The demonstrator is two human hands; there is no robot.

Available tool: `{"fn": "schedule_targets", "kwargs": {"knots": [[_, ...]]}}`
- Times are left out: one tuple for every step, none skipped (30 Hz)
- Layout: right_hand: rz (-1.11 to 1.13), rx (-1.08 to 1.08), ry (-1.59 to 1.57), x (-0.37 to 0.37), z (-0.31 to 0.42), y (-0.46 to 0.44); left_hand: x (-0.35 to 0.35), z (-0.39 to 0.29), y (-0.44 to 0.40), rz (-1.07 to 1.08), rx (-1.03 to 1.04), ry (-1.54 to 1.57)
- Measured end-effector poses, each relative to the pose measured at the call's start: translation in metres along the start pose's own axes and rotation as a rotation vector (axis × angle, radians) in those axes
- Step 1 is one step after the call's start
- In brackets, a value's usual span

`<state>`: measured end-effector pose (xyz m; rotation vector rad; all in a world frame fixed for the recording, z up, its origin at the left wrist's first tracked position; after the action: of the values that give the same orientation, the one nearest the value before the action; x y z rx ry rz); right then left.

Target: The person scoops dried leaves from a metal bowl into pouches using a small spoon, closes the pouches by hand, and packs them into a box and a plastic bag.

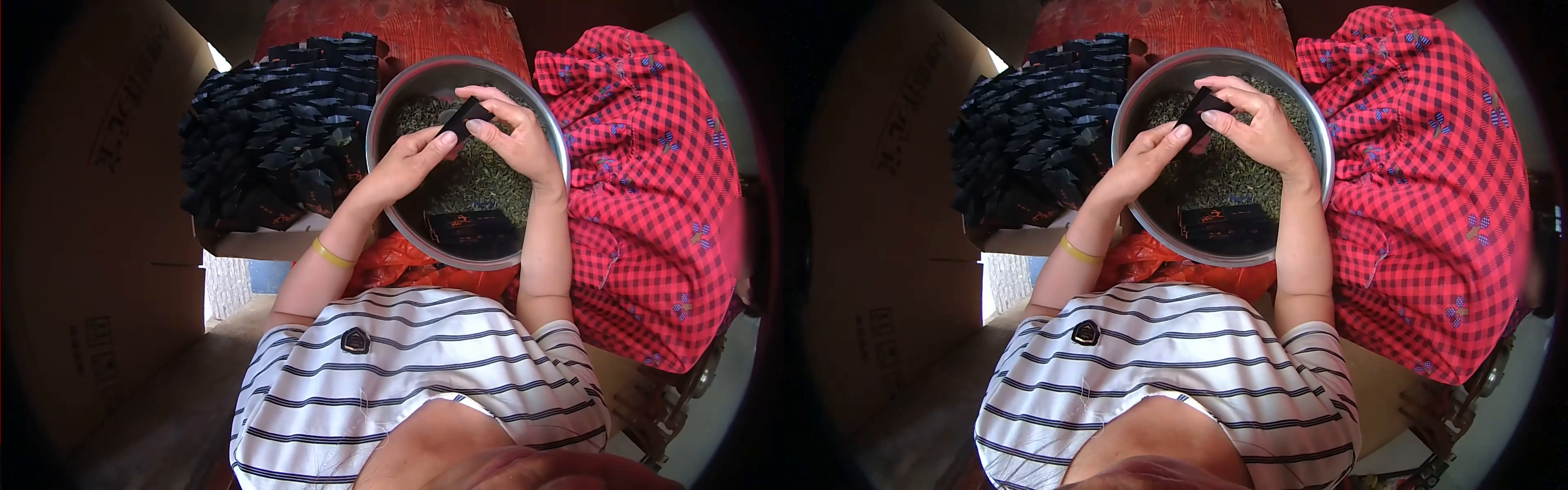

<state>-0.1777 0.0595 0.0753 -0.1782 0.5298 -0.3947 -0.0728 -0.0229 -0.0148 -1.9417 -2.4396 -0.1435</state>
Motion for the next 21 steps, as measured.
{"fn": "schedule_targets", "kwargs": {"knots": [[0.025, -0.007, -0.046, 0.002, 0.003, 0.000, 0.002, -0.003, 0.000, 0.037, -0.003, 0.101], [0.029, -0.007, -0.047, 0.003, 0.004, 0.000, 0.004, -0.007, 0.001, 0.073, -0.006, 0.202], [0.080, 0.003, -0.063, 0.007, 0.003, 0.001, 0.002, -0.009, 0.002, 0.068, -0.006, 0.203], [0.130, 0.014, -0.079, 0.011, 0.002, 0.002, 0.003, -0.010, 0.003, 0.092, -0.027, 0.256], [0.132, 0.013, -0.082, 0.011, 0.001, 0.002, 0.004, -0.011, 0.004, 0.117, -0.048, 0.309], [0.146, 0.024, -0.100, 0.011, -0.001, 0.002, 0.003, -0.012, 0.005, 0.116, -0.049, 0.308], [0.160, 0.036, -0.118, 0.011, -0.002, 0.003, 0.001, -0.012, 0.005, 0.101, -0.052, 0.242], [0.160, 0.038, -0.118, 0.011, -0.003, 0.002, 0.001, -0.012, 0.005, 0.088, -0.053, 0.176], [0.180, 0.028, -0.093, 0.011, -0.003, 0.003, 0.002, -0.008, 0.004, 0.091, -0.055, 0.177], [0.200, 0.018, -0.067, 0.012, -0.003, 0.003, -0.001, -0.002, 0.003, 0.027, -0.062, 0.201], [0.198, 0.020, -0.067, 0.013, -0.002, 0.003, -0.005, 0.001, 0.002, -0.037, -0.070, 0.225], [0.188, 0.047, -0.080, 0.014, -0.004, 0.003, -0.006, 0.001, 0.002, -0.037, -0.070, 0.225], [0.178, 0.074, -0.093, 0.014, -0.006, 0.002, -0.006, 0.001, 0.002, -0.028, -0.072, 0.253], [0.178, 0.074, -0.093, 0.014, -0.006, 0.002, -0.006, 0.001, 0.001, -0.020, -0.074, 0.280], [0.175, 0.074, -0.084, 0.015, -0.006, 0.002, -0.006, 0.000, 0.002, -0.022, -0.072, 0.280], [0.171, 0.074, -0.076, 0.015, -0.006, 0.002, -0.004, 0.001, 0.002, -0.003, -0.074, 0.276], [0.173, 0.072, -0.076, 0.015, -0.005, 0.001, -0.003, 0.001, 0.002, 0.017, -0.077, 0.271], [0.205, 0.050, -0.057, 0.016, -0.002, 0.002, -0.003, 0.001, 0.002, 0.015, -0.076, 0.270], [0.237, 0.029, -0.038, 0.018, 0.000, 0.003, 0.000, 0.001, 0.002, 0.064, -0.081, 0.245], [0.236, 0.029, -0.038, 0.017, -0.001, 0.003, 0.004, 0.002, 0.002, 0.114, -0.087, 0.220], [0.237, 0.053, -0.049, 0.017, -0.006, 0.003, 0.005, 0.005, 0.001, 0.117, -0.088, 0.219]]}}
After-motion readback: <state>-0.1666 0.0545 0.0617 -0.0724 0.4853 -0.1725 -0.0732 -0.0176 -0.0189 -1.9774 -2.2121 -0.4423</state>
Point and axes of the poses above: each hand's wrist, its own y-axis away from the middle knuckle, its own x-axis out of the palm, z = x × y, the point moved 8 cm from there along -y, towards the middle knuckle, and after that the axes turned 7 degrees about -y, right-handed, at the moved point
